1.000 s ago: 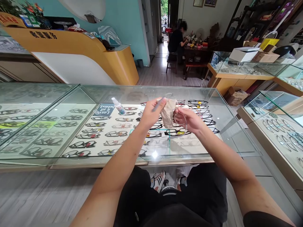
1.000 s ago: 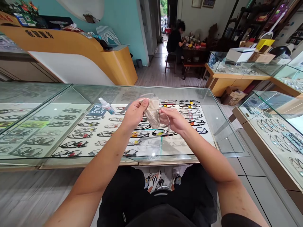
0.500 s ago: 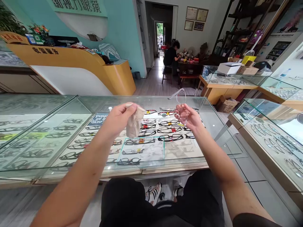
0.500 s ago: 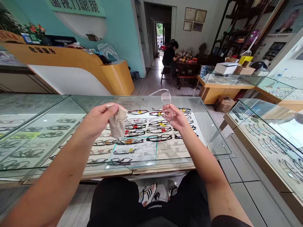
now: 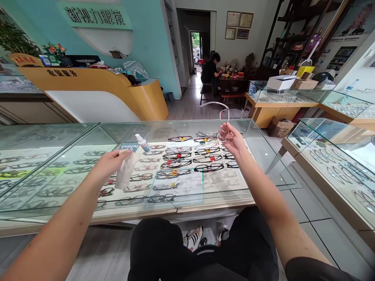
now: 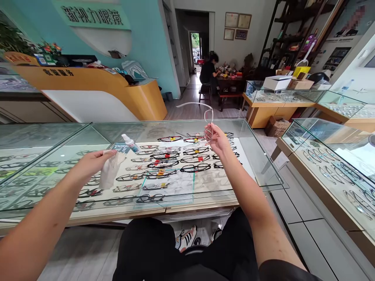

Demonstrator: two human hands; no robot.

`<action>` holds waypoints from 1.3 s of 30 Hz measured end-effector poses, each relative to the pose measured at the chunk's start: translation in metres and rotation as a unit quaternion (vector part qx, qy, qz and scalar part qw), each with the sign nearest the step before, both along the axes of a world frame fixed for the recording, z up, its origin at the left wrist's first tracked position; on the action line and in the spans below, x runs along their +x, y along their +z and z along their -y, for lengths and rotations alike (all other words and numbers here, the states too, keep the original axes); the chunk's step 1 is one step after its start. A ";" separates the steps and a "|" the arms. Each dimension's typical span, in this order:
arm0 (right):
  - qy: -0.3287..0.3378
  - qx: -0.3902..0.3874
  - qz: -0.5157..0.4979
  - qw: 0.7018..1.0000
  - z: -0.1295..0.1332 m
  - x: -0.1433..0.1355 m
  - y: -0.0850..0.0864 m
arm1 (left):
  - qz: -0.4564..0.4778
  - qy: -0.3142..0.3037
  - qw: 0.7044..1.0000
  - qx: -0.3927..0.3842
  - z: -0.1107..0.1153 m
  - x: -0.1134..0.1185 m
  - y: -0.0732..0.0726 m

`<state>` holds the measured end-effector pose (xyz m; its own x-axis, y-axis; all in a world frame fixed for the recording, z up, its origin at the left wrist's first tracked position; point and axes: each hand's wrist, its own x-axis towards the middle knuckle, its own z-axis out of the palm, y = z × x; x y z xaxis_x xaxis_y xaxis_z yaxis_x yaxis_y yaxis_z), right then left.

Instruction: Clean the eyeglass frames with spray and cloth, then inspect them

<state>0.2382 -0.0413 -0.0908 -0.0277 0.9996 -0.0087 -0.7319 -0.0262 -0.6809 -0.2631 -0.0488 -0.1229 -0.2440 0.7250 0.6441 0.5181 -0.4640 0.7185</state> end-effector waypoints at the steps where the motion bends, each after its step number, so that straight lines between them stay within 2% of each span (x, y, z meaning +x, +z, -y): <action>1: -0.012 -0.004 -0.001 1.000 -0.001 0.000 0.000 | -0.020 0.010 0.999 -0.024 -0.001 -0.002 -0.002; 4: -0.039 -0.013 -0.011 0.999 -0.003 0.001 0.000 | -0.051 0.078 0.995 -0.047 0.003 0.015 -0.001; 6: -0.061 -0.018 -0.014 0.998 -0.005 0.002 -0.002 | -0.087 0.162 0.983 0.018 0.013 0.051 0.008; 7: -0.072 -0.017 -0.013 0.997 -0.006 0.002 -0.003 | -0.129 0.166 0.976 0.057 0.021 0.076 0.015; 9: -0.093 -0.012 -0.002 0.996 -0.007 0.001 -0.006 | -0.214 0.091 0.965 0.123 0.040 0.136 0.030; 10: -0.101 -0.010 0.005 0.995 -0.007 0.000 -0.008 | -0.255 0.043 0.957 0.131 0.050 0.168 0.037; 13: -0.116 -0.014 0.027 0.993 -0.006 -0.002 -0.010 | -0.347 -0.104 0.910 0.204 0.070 0.252 0.050; 15: -0.122 -0.017 0.038 0.992 -0.006 -0.002 -0.011 | -0.397 -0.125 0.880 0.231 0.069 0.290 0.052; 17: -0.122 -0.015 0.043 0.991 -0.006 -0.003 -0.011 | -0.422 -0.113 0.862 0.257 0.058 0.312 0.049; 20: -0.113 -0.011 0.037 0.993 -0.007 -0.004 -0.013 | -0.422 -0.090 0.862 0.265 0.031 0.323 0.043; 22: -0.113 -0.017 0.028 0.993 -0.007 -0.006 -0.013 | -0.418 -0.096 0.860 0.276 0.014 0.324 0.041; 25: -0.122 -0.032 0.031 0.992 -0.004 -0.009 -0.010 | -0.404 -0.119 0.845 0.329 -0.003 0.322 0.048; 28: -0.130 -0.020 0.044 0.990 0.000 -0.009 -0.003 | -0.358 -0.127 0.847 0.372 -0.011 0.320 0.067; 31: -0.186 0.017 0.056 0.981 0.002 -0.001 0.006 | -0.256 -0.136 0.882 0.371 -0.013 0.316 0.098; 34: -0.234 0.060 0.082 0.967 0.004 0.013 0.012 | -0.126 -0.133 0.927 0.326 -0.008 0.307 0.124; 36: -0.231 0.113 0.129 0.958 0.009 0.020 0.013 | -0.057 -0.143 0.947 0.282 -0.003 0.299 0.133; 39: -0.229 0.203 0.230 0.924 0.021 0.020 0.015 | 0.037 -0.176 0.953 0.246 -0.001 0.287 0.136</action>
